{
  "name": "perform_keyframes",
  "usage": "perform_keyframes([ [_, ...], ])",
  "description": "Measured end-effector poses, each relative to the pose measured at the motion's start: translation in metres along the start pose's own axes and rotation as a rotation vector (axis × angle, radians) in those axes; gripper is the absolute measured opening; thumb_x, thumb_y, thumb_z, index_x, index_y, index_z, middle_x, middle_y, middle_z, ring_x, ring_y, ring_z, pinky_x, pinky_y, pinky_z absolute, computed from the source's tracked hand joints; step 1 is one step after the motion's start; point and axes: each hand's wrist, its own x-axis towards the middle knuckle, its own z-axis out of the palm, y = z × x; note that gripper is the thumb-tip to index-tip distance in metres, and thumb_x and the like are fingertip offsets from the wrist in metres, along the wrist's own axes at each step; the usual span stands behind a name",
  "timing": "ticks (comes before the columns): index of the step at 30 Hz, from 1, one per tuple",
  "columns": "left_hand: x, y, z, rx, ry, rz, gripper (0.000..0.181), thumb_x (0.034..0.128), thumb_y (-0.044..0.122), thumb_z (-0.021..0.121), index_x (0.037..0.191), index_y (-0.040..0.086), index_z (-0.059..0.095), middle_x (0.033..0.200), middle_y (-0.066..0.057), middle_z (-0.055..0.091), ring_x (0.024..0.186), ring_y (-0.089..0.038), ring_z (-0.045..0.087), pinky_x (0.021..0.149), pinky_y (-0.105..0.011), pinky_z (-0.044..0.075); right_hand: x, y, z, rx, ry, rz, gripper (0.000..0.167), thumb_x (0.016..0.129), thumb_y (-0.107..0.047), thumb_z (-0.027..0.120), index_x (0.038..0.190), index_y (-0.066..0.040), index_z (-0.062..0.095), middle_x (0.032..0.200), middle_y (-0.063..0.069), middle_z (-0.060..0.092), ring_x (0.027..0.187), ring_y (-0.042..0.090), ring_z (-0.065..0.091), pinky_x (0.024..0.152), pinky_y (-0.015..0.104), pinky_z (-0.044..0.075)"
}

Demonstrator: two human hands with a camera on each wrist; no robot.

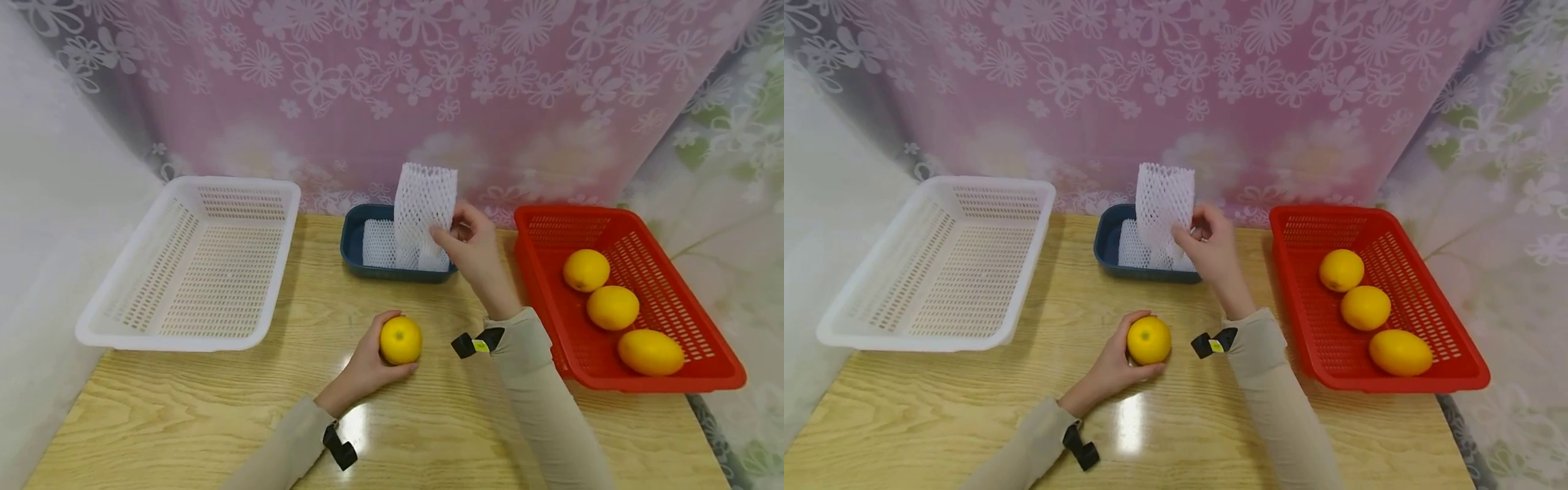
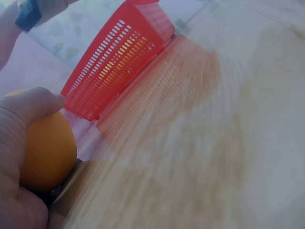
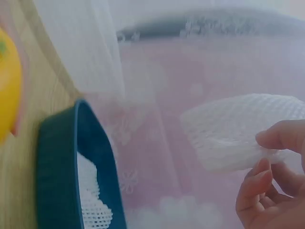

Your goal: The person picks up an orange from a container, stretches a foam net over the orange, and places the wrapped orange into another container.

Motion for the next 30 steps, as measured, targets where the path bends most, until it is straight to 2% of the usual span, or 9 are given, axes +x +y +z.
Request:
perform_keyframes([
  [7,0.001,0.002,0.000,-0.022,-0.007,0.007,0.092,0.0728,0.017,0.089,0.147,0.009,0.035,0.143,0.001,0.048,0.123,-0.018,0.052,0.104,-0.047,0.041,-0.040,-0.008,0.005,0.018,0.032,-0.078,0.039,0.086,0.003,0.072,0.123,0.001,0.061,0.110,0.012,0.065,0.075,0.020,0.059,0.062,0.021,0.053],
  [14,0.000,-0.002,0.001,-0.018,0.000,0.027,0.094,0.0733,0.017,0.089,0.148,0.007,0.033,0.144,-0.003,0.048,0.124,-0.017,0.052,0.105,-0.046,0.040,-0.076,0.003,0.010,0.066,0.020,-0.053,0.035,0.087,0.009,0.067,0.120,0.003,0.056,0.095,0.012,0.060,0.054,0.017,0.051,0.047,0.024,0.047],
  [18,-0.001,-0.004,-0.001,-0.030,-0.001,0.056,0.096,0.0745,0.023,0.089,0.149,0.008,0.030,0.146,-0.008,0.046,0.127,-0.019,0.050,0.108,-0.041,0.038,-0.094,0.008,0.013,0.104,-0.009,-0.039,0.033,0.087,0.010,0.065,0.118,0.004,0.054,0.084,0.009,0.057,0.049,0.024,0.048,0.045,0.028,0.047],
  [20,-0.002,-0.004,-0.001,-0.076,-0.006,0.082,0.091,0.0809,0.026,0.084,0.151,0.008,0.028,0.148,-0.012,0.043,0.132,-0.021,0.045,0.111,-0.035,0.034,-0.103,0.009,0.015,0.087,-0.018,-0.021,0.031,0.088,0.008,0.066,0.117,0.004,0.055,0.079,0.008,0.056,0.049,0.027,0.049,0.045,0.028,0.047],
  [22,-0.002,-0.005,-0.002,-0.139,-0.009,0.111,0.077,0.0913,0.027,0.072,0.151,0.008,0.027,0.150,-0.016,0.039,0.136,-0.024,0.040,0.113,-0.030,0.030,-0.111,0.011,0.016,0.062,-0.024,-0.003,0.029,0.089,0.005,0.067,0.116,0.003,0.057,0.075,0.007,0.056,0.049,0.026,0.050,0.045,0.027,0.047],
  [24,-0.003,-0.006,-0.003,-0.208,0.000,0.143,0.064,0.0991,0.027,0.058,0.151,0.007,0.028,0.151,-0.017,0.037,0.139,-0.027,0.036,0.114,-0.028,0.027,-0.118,0.012,0.018,0.058,-0.031,-0.002,0.029,0.088,0.005,0.068,0.114,0.003,0.057,0.075,0.008,0.057,0.051,0.021,0.051,0.047,0.026,0.047],
  [25,-0.003,-0.006,-0.003,-0.237,0.007,0.156,0.059,0.1015,0.029,0.052,0.151,0.007,0.029,0.151,-0.017,0.037,0.139,-0.027,0.035,0.114,-0.027,0.026,-0.121,0.013,0.019,0.059,-0.036,-0.008,0.028,0.087,0.006,0.069,0.112,0.003,0.057,0.080,0.010,0.060,0.057,0.019,0.056,0.051,0.025,0.049],
  [28,-0.004,-0.005,-0.005,-0.289,0.047,0.190,0.052,0.1044,0.032,0.044,0.149,0.006,0.035,0.149,-0.016,0.040,0.138,-0.024,0.037,0.114,-0.027,0.027,-0.127,0.017,0.024,-0.003,-0.046,-0.097,0.026,0.084,0.010,0.071,0.101,0.000,0.055,0.097,0.012,0.067,0.078,0.015,0.064,0.067,0.023,0.053],
  [30,-0.005,-0.003,-0.006,-0.302,0.075,0.219,0.053,0.1052,0.037,0.044,0.146,0.005,0.038,0.147,-0.018,0.042,0.137,-0.024,0.038,0.113,-0.030,0.030,-0.130,0.020,0.028,-0.077,-0.053,-0.183,0.026,0.083,0.010,0.072,0.094,-0.003,0.053,0.107,0.012,0.068,0.081,0.012,0.061,0.069,0.019,0.050],
])
